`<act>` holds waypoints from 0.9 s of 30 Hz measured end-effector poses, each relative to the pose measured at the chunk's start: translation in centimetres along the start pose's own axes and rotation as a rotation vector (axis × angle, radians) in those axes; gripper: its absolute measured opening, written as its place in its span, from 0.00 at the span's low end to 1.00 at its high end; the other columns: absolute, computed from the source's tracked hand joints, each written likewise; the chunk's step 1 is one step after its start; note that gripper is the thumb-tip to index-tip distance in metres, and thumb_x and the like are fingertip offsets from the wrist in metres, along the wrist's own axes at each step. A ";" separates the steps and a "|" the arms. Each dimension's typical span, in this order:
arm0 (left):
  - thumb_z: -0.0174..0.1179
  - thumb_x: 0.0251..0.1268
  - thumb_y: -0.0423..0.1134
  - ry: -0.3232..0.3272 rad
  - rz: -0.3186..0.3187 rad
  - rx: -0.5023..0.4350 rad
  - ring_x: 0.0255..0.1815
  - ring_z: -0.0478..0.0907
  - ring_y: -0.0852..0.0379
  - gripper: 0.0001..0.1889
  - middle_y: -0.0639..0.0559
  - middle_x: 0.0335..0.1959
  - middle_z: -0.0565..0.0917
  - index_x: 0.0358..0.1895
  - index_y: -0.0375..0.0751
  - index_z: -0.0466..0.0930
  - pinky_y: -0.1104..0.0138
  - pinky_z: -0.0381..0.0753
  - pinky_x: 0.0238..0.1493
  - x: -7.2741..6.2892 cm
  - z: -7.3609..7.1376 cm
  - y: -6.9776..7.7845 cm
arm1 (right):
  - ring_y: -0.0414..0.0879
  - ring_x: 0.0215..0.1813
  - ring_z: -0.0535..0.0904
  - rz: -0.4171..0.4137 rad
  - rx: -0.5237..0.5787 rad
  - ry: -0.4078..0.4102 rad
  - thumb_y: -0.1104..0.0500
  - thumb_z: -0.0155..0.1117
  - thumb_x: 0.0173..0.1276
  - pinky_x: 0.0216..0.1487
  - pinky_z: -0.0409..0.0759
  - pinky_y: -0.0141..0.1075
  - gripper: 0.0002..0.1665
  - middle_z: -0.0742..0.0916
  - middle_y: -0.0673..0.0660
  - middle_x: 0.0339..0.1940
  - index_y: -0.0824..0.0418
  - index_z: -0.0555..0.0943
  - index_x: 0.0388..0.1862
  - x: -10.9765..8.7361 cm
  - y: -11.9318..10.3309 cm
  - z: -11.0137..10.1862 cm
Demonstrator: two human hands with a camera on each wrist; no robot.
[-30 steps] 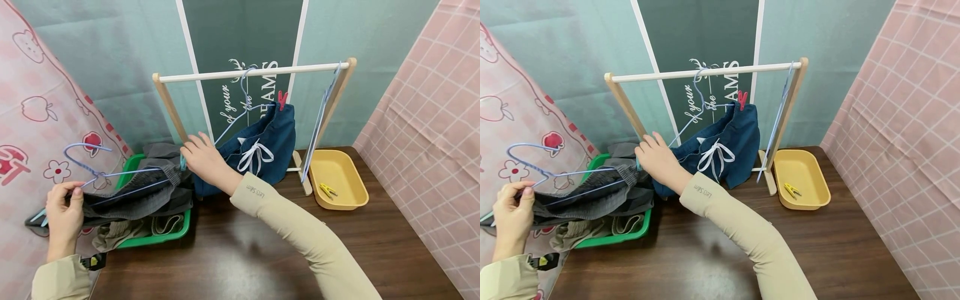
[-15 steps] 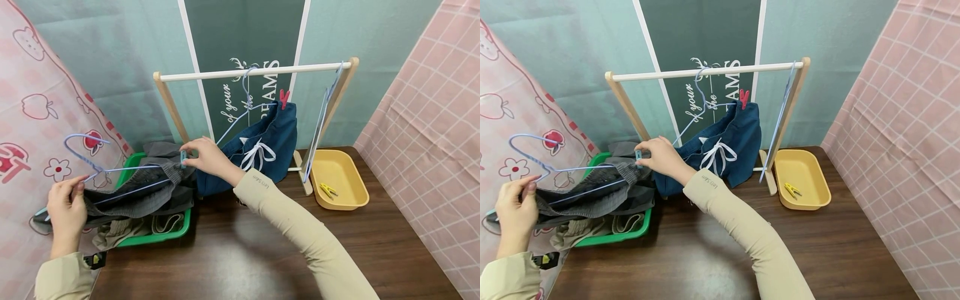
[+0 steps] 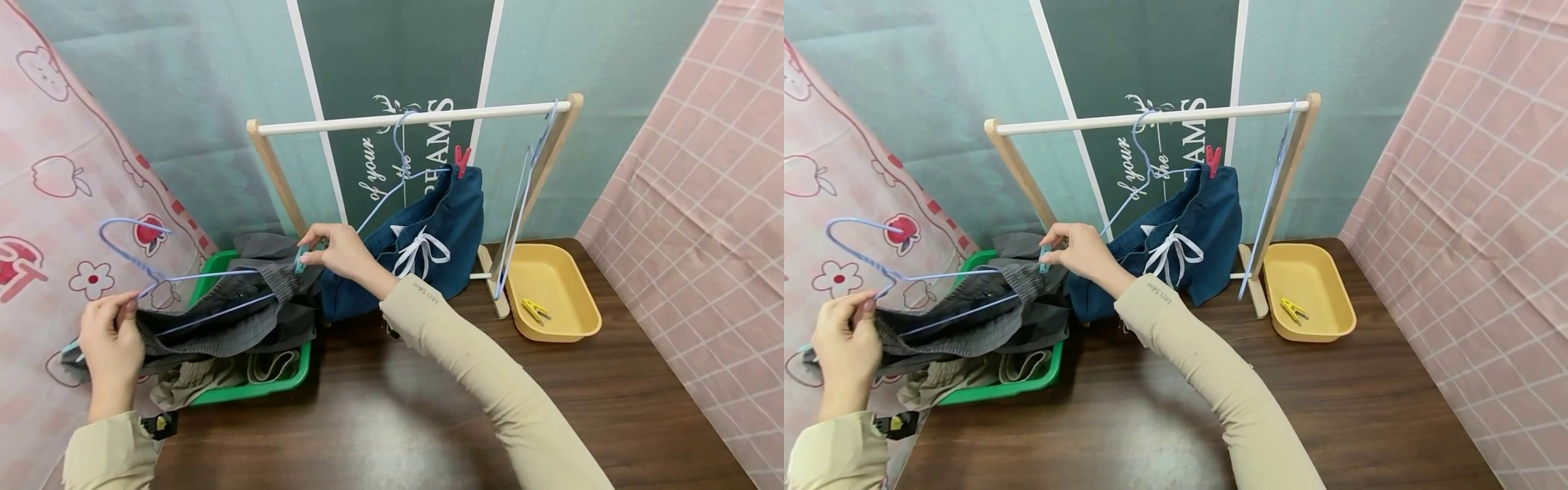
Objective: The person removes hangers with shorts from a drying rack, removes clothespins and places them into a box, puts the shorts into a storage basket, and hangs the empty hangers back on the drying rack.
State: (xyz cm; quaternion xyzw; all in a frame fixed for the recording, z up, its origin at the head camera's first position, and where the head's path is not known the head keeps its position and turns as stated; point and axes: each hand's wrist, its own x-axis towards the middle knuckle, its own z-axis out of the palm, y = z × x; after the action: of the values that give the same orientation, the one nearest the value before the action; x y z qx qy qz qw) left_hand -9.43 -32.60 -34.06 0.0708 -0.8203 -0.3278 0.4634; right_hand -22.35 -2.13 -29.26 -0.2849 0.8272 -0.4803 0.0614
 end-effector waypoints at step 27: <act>0.52 0.65 0.25 0.008 -0.055 0.038 0.41 0.56 0.88 0.08 0.89 0.33 0.63 0.39 0.23 0.80 0.75 0.52 0.45 -1.0 0.3 -1.0 | 0.37 0.41 0.78 0.210 0.728 0.169 0.64 0.59 0.68 0.64 0.74 0.41 0.20 0.79 0.48 0.35 0.69 0.74 0.58 0.2 0.1 -3.3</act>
State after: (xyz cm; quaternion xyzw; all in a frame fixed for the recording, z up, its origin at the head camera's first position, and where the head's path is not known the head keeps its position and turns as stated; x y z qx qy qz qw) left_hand -9.36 -32.84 -35.51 0.1035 -0.8222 -0.3243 0.4561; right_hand -23.80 0.37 -27.57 -0.1177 0.6294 -0.7555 0.1390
